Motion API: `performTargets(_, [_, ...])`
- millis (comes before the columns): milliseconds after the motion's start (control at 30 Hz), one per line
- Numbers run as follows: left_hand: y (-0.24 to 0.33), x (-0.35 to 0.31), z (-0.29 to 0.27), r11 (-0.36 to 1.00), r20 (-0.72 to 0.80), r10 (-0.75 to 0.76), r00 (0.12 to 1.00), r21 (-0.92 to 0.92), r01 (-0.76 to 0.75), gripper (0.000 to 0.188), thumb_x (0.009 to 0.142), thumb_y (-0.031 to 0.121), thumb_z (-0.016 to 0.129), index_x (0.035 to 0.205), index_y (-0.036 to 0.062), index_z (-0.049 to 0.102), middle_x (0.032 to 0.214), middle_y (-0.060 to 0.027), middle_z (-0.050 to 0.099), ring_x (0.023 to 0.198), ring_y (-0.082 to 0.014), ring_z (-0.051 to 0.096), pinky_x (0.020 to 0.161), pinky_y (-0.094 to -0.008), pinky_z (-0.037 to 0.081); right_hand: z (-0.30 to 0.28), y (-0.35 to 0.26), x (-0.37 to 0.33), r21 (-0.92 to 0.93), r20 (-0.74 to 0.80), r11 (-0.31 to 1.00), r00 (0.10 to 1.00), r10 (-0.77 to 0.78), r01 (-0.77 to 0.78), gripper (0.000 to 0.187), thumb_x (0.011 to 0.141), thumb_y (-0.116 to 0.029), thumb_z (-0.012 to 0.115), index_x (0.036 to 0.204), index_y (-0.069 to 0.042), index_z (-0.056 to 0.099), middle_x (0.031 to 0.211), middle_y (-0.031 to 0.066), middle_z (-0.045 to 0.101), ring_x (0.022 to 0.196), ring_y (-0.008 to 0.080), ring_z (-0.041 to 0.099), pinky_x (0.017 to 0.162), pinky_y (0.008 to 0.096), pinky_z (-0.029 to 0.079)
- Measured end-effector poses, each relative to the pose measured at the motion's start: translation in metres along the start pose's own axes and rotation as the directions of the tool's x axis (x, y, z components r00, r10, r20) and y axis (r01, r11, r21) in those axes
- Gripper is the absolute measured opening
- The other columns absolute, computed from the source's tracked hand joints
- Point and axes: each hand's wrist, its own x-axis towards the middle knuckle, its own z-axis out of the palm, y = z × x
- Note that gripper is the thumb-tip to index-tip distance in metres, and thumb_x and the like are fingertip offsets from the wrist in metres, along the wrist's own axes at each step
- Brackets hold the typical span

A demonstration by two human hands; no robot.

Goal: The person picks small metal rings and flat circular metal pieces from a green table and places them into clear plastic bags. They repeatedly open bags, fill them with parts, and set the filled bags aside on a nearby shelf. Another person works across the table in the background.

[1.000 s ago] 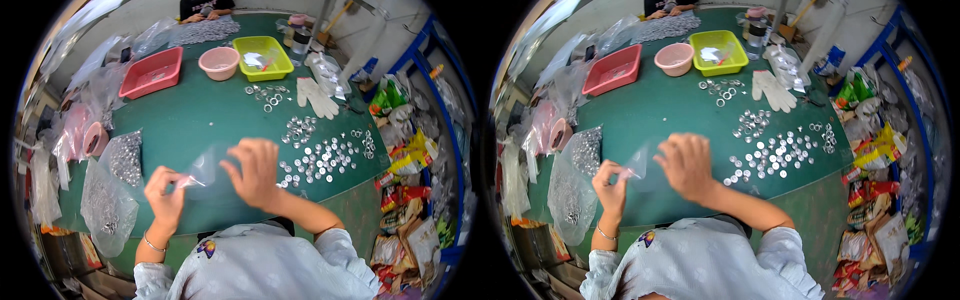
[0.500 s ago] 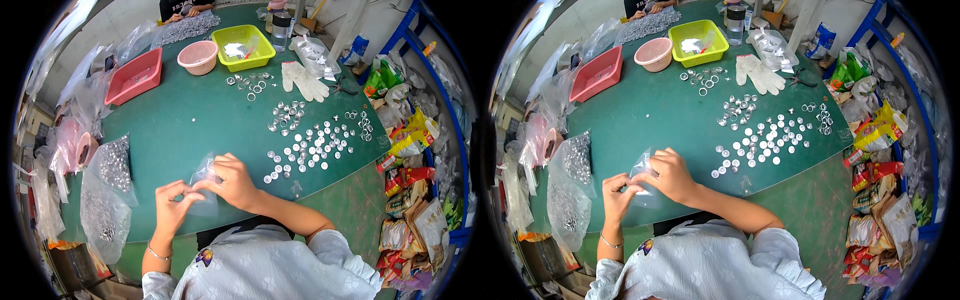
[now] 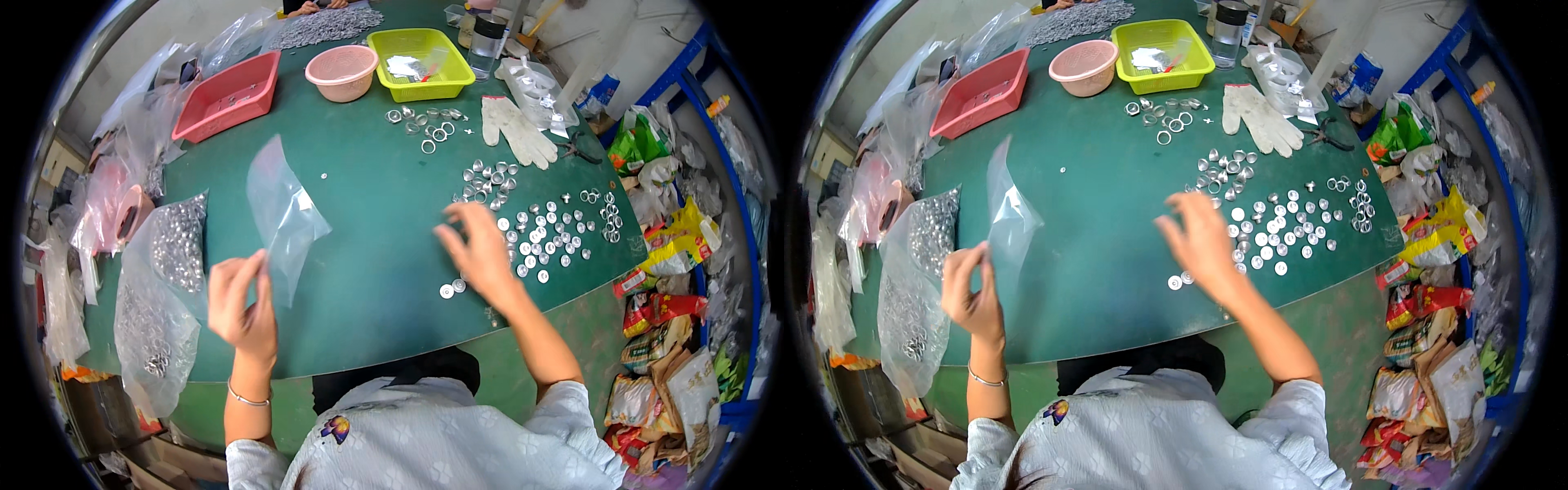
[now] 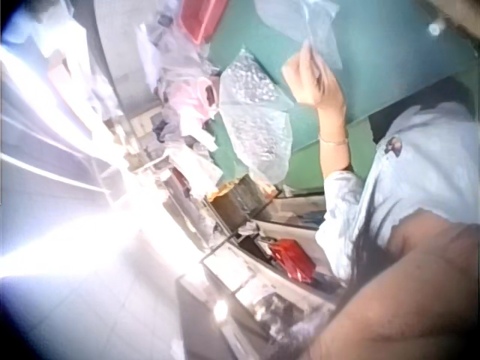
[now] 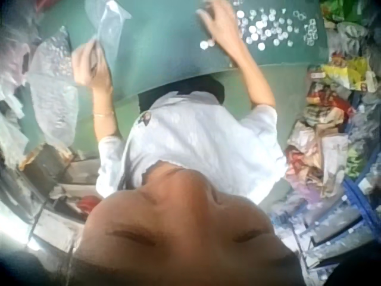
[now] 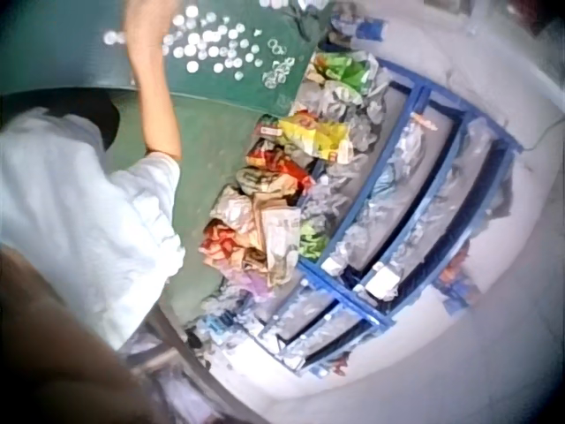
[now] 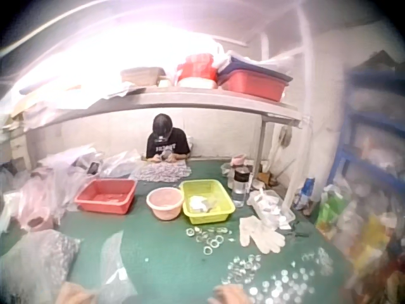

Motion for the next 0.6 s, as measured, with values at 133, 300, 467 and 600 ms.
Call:
performTargets(133, [-0.002,-0.031,0.021,0.996,0.136,-0.077,0.988,-0.032,0.082,0.025,0.064,-0.011,0.068,0.086,0.0012,0.065,0.076,-0.0083,0.060,0.067,-0.0218,0.056,0.060,-0.0310,0.043,-0.007,0.052,0.024,-0.300,0.001,0.944,0.990,-0.142,0.136,0.024,0.075,-0.013,0.068,0.095,-0.002,0.060,0.096,0.0117,0.056,0.088,0.0299,0.052,0.079,0.0379,0.043])
performTargets(300, [-0.005,-0.047,0.031,0.981,0.277,-0.163,0.947,-0.057,0.186,0.018,0.068,-0.007,0.068,0.083,0.0021,0.064,0.075,-0.0070,0.058,0.066,-0.0217,0.054,0.059,-0.0319,0.041,0.009,0.068,0.045,-0.379,0.157,0.904,0.976,-0.148,0.198,0.016,0.075,-0.011,0.067,0.088,-0.001,0.064,0.089,0.0099,0.058,0.086,0.0272,0.052,0.080,0.0367,0.041])
performTargets(467, [-0.008,-0.048,0.028,0.965,0.308,-0.218,0.926,-0.073,0.251,0.018,0.068,-0.006,0.068,0.084,0.0018,0.064,0.075,-0.0076,0.058,0.066,-0.0219,0.054,0.060,-0.0319,0.041,-0.009,0.080,0.046,0.619,0.247,0.689,0.926,0.285,-0.377,0.016,0.085,-0.006,0.060,0.098,0.002,0.062,0.088,0.0059,0.065,0.075,0.0106,0.057,0.066,0.0236,0.045])
performTargets(600, [-0.010,-0.050,0.028,0.949,0.341,-0.251,0.906,-0.099,0.301,0.019,0.068,-0.007,0.067,0.085,0.0009,0.064,0.075,-0.0082,0.059,0.066,-0.0220,0.055,0.062,-0.0314,0.043,-0.034,0.075,0.040,0.658,0.299,0.590,0.882,0.365,-0.467,0.016,0.084,-0.003,0.061,0.099,0.001,0.064,0.088,0.0049,0.065,0.074,0.0085,0.056,0.067,0.0227,0.045])
